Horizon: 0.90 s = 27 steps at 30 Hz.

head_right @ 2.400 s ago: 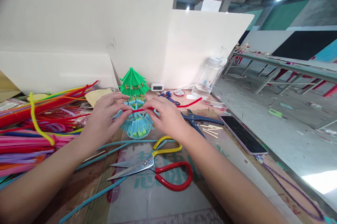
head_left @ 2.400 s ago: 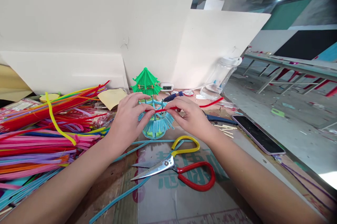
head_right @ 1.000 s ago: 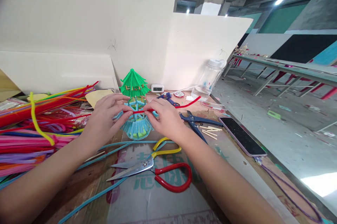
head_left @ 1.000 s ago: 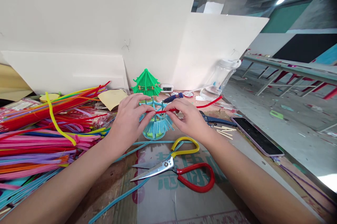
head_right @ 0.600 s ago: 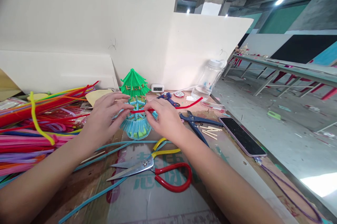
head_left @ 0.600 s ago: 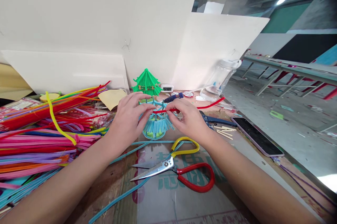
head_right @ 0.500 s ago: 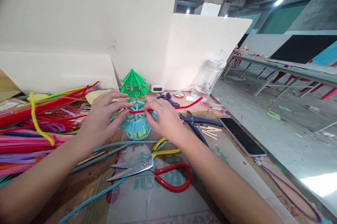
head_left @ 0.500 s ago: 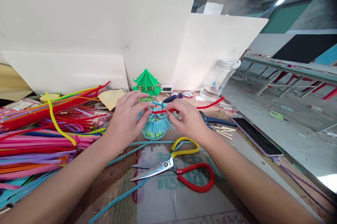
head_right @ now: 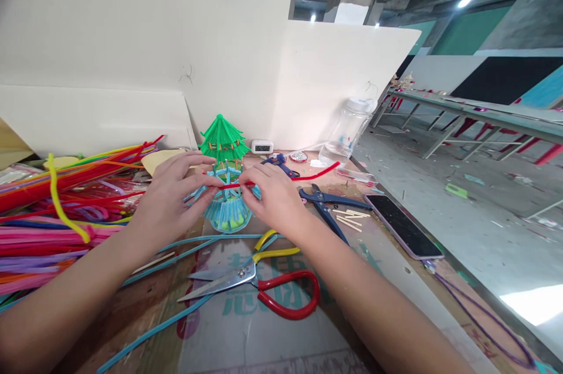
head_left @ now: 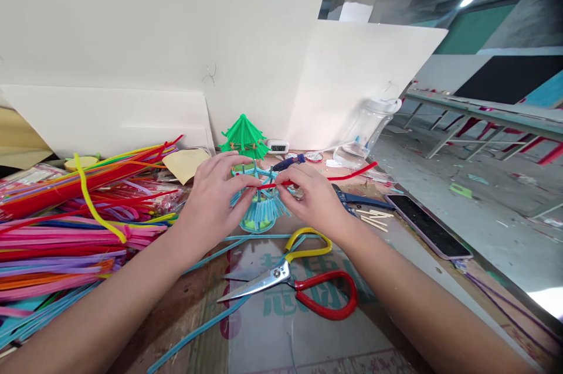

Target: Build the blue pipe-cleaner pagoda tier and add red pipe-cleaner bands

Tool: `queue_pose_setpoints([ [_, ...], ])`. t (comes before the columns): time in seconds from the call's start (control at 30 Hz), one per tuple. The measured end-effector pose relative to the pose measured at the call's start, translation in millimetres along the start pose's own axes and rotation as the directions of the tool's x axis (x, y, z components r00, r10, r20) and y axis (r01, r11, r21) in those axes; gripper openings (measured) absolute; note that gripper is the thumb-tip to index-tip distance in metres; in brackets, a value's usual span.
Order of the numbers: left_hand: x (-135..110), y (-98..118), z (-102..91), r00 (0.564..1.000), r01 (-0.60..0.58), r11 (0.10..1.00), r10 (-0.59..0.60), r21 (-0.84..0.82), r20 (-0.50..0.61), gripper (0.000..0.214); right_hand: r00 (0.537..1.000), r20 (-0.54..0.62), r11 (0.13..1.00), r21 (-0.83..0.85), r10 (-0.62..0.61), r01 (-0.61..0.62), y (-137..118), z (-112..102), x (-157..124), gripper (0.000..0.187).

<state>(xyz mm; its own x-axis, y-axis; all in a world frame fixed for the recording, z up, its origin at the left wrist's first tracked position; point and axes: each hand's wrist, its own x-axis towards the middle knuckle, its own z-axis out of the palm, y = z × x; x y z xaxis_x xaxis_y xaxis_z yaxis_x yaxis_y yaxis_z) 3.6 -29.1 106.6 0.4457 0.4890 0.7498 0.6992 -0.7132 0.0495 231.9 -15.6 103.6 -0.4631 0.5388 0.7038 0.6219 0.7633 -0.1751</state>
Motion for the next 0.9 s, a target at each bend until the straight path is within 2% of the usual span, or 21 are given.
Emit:
queue_pose_setpoints([
  [0.23, 0.0, -0.1, 0.6, 1.0, -0.004, 1.0, 0.004, 0.01, 0.0, 0.015, 0.999, -0.012, 0.999, -0.033, -0.041, 0.04, -2.9, -2.4, 1.3, 0.011],
  [0.63, -0.3, 0.1, 1.0, 1.0, -0.007, 1.0, 0.006, 0.017, 0.019, 0.016, 0.999, 0.019, 0.999, -0.046, -0.027, 0.027, -1.9, -2.3, 0.6, 0.011],
  [0.9, -0.4, 0.5, 0.4, 1.0, -0.013, 1.0, 0.013, 0.016, 0.021, 0.017, 0.991, 0.035, 0.973, -0.189, -0.126, 0.131, -1.3, -5.2, 1.0, 0.015],
])
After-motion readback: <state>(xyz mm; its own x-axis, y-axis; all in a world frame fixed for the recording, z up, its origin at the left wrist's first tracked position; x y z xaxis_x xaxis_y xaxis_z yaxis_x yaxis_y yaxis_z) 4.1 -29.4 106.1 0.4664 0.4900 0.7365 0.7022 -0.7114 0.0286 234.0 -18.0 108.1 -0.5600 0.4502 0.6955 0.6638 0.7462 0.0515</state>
